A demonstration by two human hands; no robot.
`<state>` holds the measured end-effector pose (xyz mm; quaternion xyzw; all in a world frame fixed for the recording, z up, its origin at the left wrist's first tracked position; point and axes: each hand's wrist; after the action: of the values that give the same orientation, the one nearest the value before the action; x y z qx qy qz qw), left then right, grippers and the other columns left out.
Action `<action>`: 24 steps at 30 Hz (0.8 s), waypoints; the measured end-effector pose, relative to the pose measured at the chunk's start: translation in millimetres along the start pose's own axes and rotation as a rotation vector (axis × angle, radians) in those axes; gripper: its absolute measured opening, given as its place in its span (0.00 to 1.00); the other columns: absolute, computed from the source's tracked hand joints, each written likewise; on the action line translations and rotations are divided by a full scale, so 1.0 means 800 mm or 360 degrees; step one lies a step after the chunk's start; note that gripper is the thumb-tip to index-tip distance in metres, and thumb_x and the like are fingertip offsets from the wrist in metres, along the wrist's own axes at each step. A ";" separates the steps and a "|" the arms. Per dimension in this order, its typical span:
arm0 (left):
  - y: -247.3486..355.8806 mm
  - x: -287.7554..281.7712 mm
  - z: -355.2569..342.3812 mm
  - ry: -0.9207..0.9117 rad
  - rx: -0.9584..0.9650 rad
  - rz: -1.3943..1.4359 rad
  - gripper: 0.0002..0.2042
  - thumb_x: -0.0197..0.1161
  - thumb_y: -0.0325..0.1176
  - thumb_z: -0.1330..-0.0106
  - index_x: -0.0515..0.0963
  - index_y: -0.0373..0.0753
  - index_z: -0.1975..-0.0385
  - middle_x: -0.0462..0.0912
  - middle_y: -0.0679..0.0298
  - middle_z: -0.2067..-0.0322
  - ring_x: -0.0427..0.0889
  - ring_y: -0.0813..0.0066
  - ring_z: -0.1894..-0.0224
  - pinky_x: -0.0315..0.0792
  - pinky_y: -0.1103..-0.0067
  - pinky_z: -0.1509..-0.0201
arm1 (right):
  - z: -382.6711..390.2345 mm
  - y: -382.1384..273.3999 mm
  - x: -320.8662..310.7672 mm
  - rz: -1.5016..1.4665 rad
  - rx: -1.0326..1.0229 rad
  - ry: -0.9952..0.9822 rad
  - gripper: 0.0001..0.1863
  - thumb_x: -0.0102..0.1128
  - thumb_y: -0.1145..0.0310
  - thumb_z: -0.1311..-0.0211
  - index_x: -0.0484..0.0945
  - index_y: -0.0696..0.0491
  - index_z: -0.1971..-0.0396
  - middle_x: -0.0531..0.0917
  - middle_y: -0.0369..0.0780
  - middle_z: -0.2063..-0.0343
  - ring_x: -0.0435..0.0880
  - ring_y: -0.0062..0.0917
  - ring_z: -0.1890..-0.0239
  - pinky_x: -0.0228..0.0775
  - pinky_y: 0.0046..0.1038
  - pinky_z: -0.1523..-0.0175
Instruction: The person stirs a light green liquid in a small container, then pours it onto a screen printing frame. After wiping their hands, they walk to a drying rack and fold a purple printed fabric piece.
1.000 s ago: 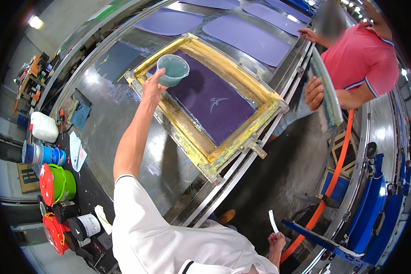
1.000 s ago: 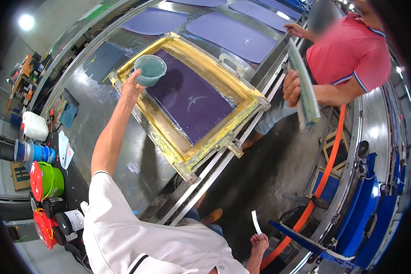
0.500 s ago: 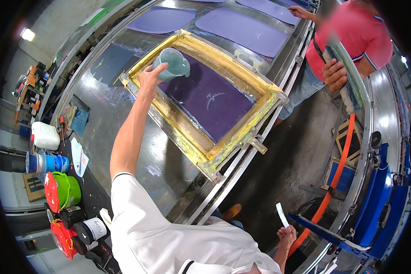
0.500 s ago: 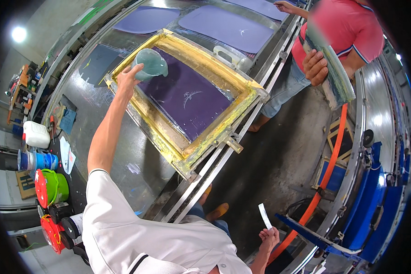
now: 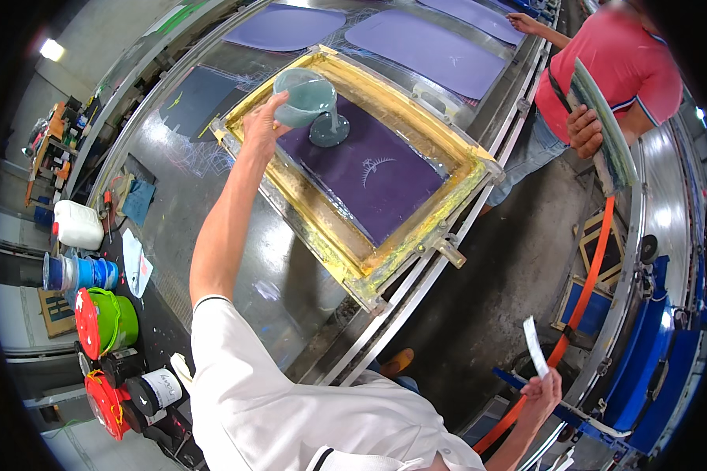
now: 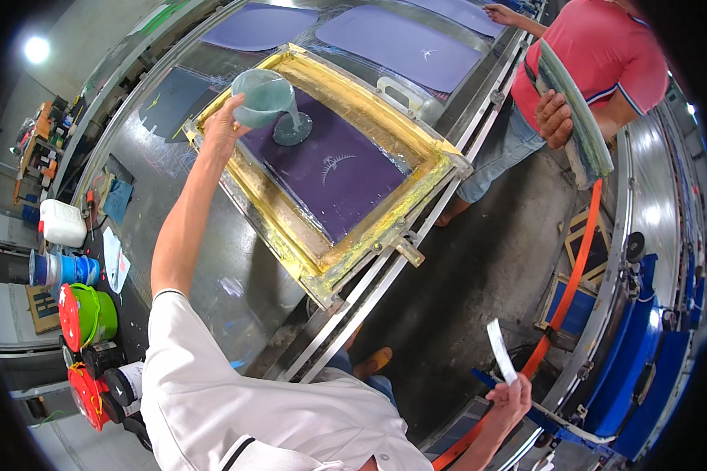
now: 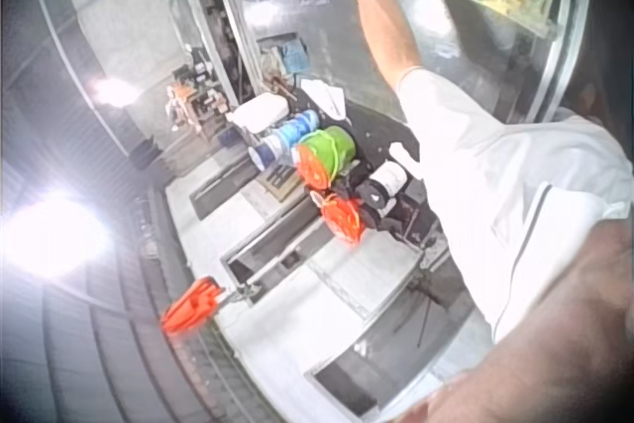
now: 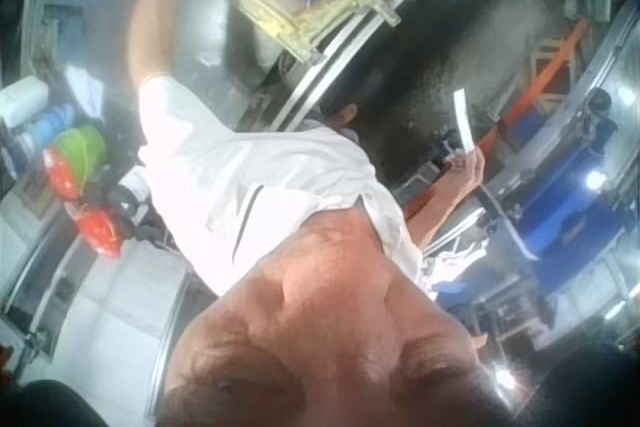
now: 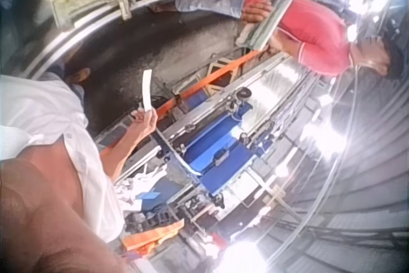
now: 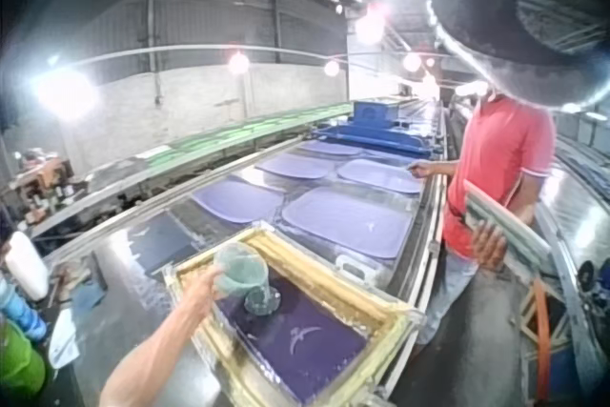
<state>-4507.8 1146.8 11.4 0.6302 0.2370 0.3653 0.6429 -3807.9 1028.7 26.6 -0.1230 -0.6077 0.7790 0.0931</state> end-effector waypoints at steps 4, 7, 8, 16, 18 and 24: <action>-0.027 0.003 -0.010 -0.0113 -0.0205 0.0382 0.31 0.70 0.47 0.43 0.73 0.33 0.45 0.81 0.58 0.53 0.83 0.67 0.54 0.78 0.59 0.48 | -0.028 -0.088 0.094 0.0009 -0.0158 -0.0358 0.14 0.57 0.65 0.34 0.76 0.61 0.58 0.79 0.38 0.81 0.76 0.18 0.85 0.70 0.18 0.80; -0.028 -0.009 -0.007 -0.0176 -0.0244 0.0339 0.30 0.68 0.49 0.42 0.72 0.35 0.45 0.82 0.60 0.55 0.83 0.68 0.54 0.77 0.59 0.48 | -0.058 -0.152 0.195 0.0425 -0.0380 -0.0632 0.11 0.54 0.70 0.34 0.77 0.61 0.58 0.79 0.38 0.80 0.77 0.18 0.82 0.69 0.19 0.79; -0.022 -0.017 -0.004 -0.0202 -0.0241 0.0317 0.30 0.68 0.50 0.42 0.73 0.36 0.45 0.82 0.60 0.56 0.83 0.69 0.54 0.77 0.60 0.48 | -0.067 -0.165 0.244 0.0491 -0.0472 -0.0698 0.11 0.52 0.71 0.34 0.78 0.61 0.58 0.79 0.38 0.80 0.77 0.17 0.82 0.69 0.19 0.78; 0.008 -0.008 0.006 -0.0355 -0.0207 0.0186 0.31 0.68 0.53 0.44 0.75 0.36 0.47 0.84 0.60 0.60 0.83 0.67 0.56 0.76 0.60 0.46 | -0.165 -0.175 0.576 0.0983 -0.1697 -0.1057 0.09 0.55 0.71 0.43 0.83 0.53 0.65 0.84 0.46 0.73 0.83 0.43 0.69 0.73 0.41 0.60; 0.005 -0.008 0.003 -0.0400 -0.0236 0.0204 0.31 0.68 0.53 0.44 0.75 0.35 0.47 0.83 0.57 0.59 0.83 0.65 0.56 0.75 0.60 0.46 | -0.149 -0.181 0.622 0.1079 -0.1759 -0.1040 0.10 0.55 0.71 0.44 0.83 0.53 0.64 0.84 0.48 0.72 0.82 0.47 0.66 0.73 0.44 0.58; 0.007 -0.005 0.006 -0.0387 -0.0252 0.0162 0.31 0.70 0.52 0.45 0.76 0.34 0.48 0.83 0.54 0.59 0.84 0.63 0.57 0.77 0.62 0.49 | -0.106 -0.182 0.675 0.1077 -0.1825 -0.1221 0.09 0.57 0.72 0.46 0.83 0.54 0.67 0.83 0.51 0.72 0.82 0.49 0.65 0.72 0.47 0.58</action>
<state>-4507.7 1140.8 17.0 0.6283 0.0956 0.3358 0.6953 -4297.2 1302.1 105.8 -0.0524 -0.8355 0.3163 -0.4462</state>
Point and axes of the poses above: each hand's wrist, its own z-axis away from the middle knuckle, its own x-axis out of the palm, y = z × x
